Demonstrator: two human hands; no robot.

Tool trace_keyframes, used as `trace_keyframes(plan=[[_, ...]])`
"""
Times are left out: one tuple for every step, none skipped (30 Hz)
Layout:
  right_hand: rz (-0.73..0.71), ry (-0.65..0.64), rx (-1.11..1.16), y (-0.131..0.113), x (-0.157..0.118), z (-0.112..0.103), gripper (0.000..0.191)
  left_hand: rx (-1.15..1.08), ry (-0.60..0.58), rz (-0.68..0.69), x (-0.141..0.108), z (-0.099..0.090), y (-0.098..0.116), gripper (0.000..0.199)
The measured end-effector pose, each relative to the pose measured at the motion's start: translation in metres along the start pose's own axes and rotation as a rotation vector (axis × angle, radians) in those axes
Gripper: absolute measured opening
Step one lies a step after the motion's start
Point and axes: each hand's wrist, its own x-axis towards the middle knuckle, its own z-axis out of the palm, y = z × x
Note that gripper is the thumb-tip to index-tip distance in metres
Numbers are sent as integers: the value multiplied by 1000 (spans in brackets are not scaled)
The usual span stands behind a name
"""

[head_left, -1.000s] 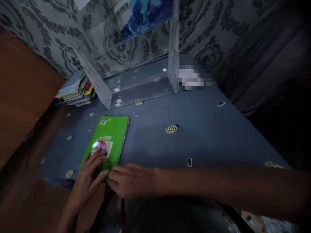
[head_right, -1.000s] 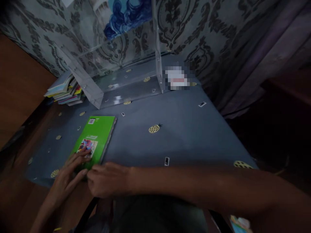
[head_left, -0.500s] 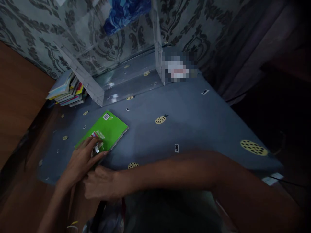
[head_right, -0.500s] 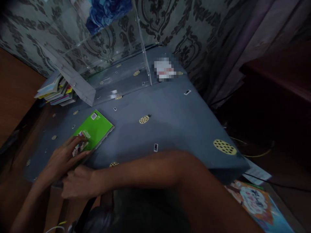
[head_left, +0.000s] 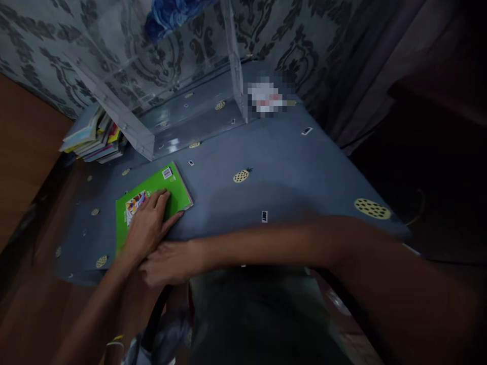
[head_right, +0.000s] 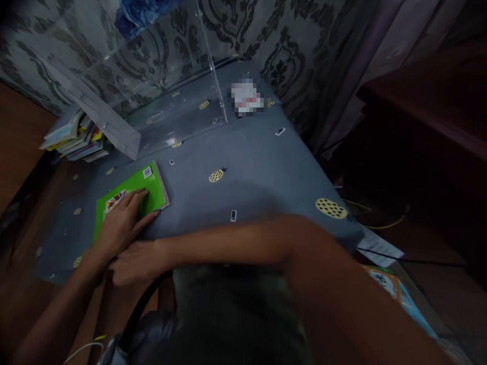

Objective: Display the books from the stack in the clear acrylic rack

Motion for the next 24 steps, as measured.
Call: trace_keyframes(plan=[[-62,-50,18,2,-15,-9,23,-21,24,-6,-1,2,1,46],[-77,-88,25,4,-32,-19,21,-42,46,-13,-2,5,2,46],[-50,-100,15,6,-49,-30,20,-61,67,-17,-4,7,3,46],[-21,-79,25,9,-66,-41,20,-77,86,-20,-5,9,3,46],[50,-60,37,13,-83,-50,20,-90,103,-21,-7,12,4,46],[137,-49,53,18,-98,-59,20,-102,120,-26,-8,14,4,46],[293,-8,87,22,-112,-65,20,-114,133,-31,-9,15,5,46],[462,61,125,27,-123,-68,22,-128,144,-38,-10,16,6,45],[612,140,172,32,-133,-70,24,-144,153,-47,-11,16,6,43],[743,218,213,37,-140,-71,26,-161,163,-57,-11,16,7,42],[831,275,253,40,-145,-71,26,-176,172,-69,-11,15,8,41],[882,313,289,44,-147,-70,27,-190,180,-82,-11,14,9,40],[901,330,317,46,-148,-68,27,-204,188,-95,-11,13,9,40],[894,328,337,48,-148,-67,28,-218,193,-108,-11,11,10,40],[878,318,349,49,-147,-66,29,-234,192,-120,-10,9,10,40],[858,302,355,50,-145,-66,30,-251,188,-132,-10,7,11,39],[842,288,358,51,-143,-65,32,-268,184,-146,-9,5,11,39],[829,274,361,52,-140,-65,34,-282,178,-162,-8,3,12,39],[816,261,366,53,-138,-64,36,-293,172,-178,-8,2,13,39],[803,250,371,54,-136,-64,37,-301,170,-190,-7,0,13,39],[791,239,374,55,-134,-64,38,-306,171,-199,-7,-1,14,39],[778,228,374,57,-132,-64,39,-308,171,-204,-7,-2,14,39],[767,219,371,58,-131,-65,39,-309,171,-205,-7,-2,14,39],[758,210,366,59,-130,-65,39,-309,171,-205,-7,-2,14,38]])
